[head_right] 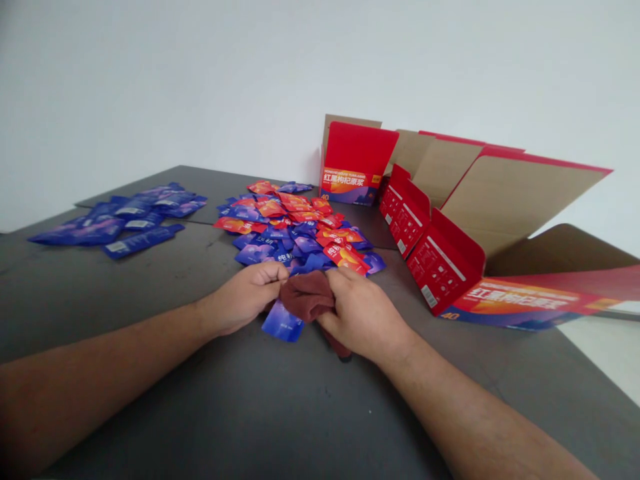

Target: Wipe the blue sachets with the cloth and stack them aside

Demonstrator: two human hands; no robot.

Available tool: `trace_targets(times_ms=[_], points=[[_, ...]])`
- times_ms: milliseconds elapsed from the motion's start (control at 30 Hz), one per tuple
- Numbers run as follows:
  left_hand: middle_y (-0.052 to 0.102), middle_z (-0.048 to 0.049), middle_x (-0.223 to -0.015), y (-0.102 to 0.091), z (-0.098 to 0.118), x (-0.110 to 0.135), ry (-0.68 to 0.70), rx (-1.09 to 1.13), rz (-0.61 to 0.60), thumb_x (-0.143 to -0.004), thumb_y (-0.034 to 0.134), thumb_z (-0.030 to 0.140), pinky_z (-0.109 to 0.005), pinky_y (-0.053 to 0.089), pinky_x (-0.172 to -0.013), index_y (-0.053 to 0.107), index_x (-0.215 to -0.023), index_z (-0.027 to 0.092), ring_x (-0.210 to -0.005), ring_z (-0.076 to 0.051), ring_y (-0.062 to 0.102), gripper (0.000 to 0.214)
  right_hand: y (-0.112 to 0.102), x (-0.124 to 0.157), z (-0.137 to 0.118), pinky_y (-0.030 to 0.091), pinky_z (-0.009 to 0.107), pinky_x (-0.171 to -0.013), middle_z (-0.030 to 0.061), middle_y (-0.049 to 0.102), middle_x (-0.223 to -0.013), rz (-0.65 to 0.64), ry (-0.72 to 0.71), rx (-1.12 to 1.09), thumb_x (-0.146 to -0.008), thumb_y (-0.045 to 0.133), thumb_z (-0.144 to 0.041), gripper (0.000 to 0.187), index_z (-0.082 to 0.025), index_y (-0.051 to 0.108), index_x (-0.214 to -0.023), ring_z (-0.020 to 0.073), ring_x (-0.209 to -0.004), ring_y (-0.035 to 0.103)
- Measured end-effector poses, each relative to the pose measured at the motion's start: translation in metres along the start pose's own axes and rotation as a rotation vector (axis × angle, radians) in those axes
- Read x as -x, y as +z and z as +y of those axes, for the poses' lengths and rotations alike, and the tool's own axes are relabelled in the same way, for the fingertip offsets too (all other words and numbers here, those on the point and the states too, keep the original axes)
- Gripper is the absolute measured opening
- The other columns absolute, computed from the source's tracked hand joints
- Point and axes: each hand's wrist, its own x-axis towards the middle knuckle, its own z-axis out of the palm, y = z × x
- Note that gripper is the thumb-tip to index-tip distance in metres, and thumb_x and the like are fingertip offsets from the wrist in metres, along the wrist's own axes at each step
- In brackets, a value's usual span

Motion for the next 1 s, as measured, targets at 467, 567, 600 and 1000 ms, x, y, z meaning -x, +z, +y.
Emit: trace_targets(times_ms=[467,567,600,1000], points=[[0.052,0.0056,-0.066,-0.0011,0.0008,-0.0005,0.028,-0.025,-0.011,-0.091,0.063,0.028,-0.022,0.035,-0.056,0.055,-0.08,0.019,-0.055,-0.008,0.043,0.016,0.0005,0.0016,-0.0015,0.046,0.033,-0.076,0.0063,0.067,-0.1,-0.054,-0.065,0.016,-0.082,0.064,-0.02,0.016,-0.021,0.06,-0.097,0.0215,-0.089,0.063],[0.052,0.0055,-0.066,-0.0011,-0.0006,-0.0009,0.022,-0.016,-0.006,-0.092,0.064,0.031,-0.022,0.034,-0.055,0.055,-0.081,0.019,-0.056,-0.008,0.044,0.019,-0.0005,0.0006,0.0,0.046,0.035,-0.079,0.0073,0.068,-0.1,0.012,0.037,0.012,-0.084,0.062,-0.021,0.015,-0.02,0.061,-0.1,0.0237,-0.093,0.064],[0.052,0.0056,-0.066,-0.0011,-0.0007,-0.0009,0.022,-0.017,-0.004,-0.092,0.064,0.031,-0.022,0.034,-0.055,0.055,-0.082,0.019,-0.056,-0.008,0.044,0.018,-0.001,0.0002,0.0004,0.047,0.035,-0.08,0.0077,0.068,-0.1,0.022,0.061,0.004,-0.085,0.062,-0.021,0.015,-0.02,0.061,-0.1,0.0241,-0.095,0.064],[0.052,0.0043,-0.069,-0.0009,0.0003,-0.0002,0.024,-0.029,-0.002,-0.092,0.064,0.033,-0.022,0.034,-0.055,0.056,-0.081,0.018,-0.058,-0.009,0.043,0.02,-0.001,0.0,-0.0006,0.047,0.036,-0.08,0.0071,0.068,-0.1,0.024,0.081,0.03,-0.086,0.062,-0.024,0.016,-0.021,0.061,-0.101,0.0243,-0.094,0.064]])
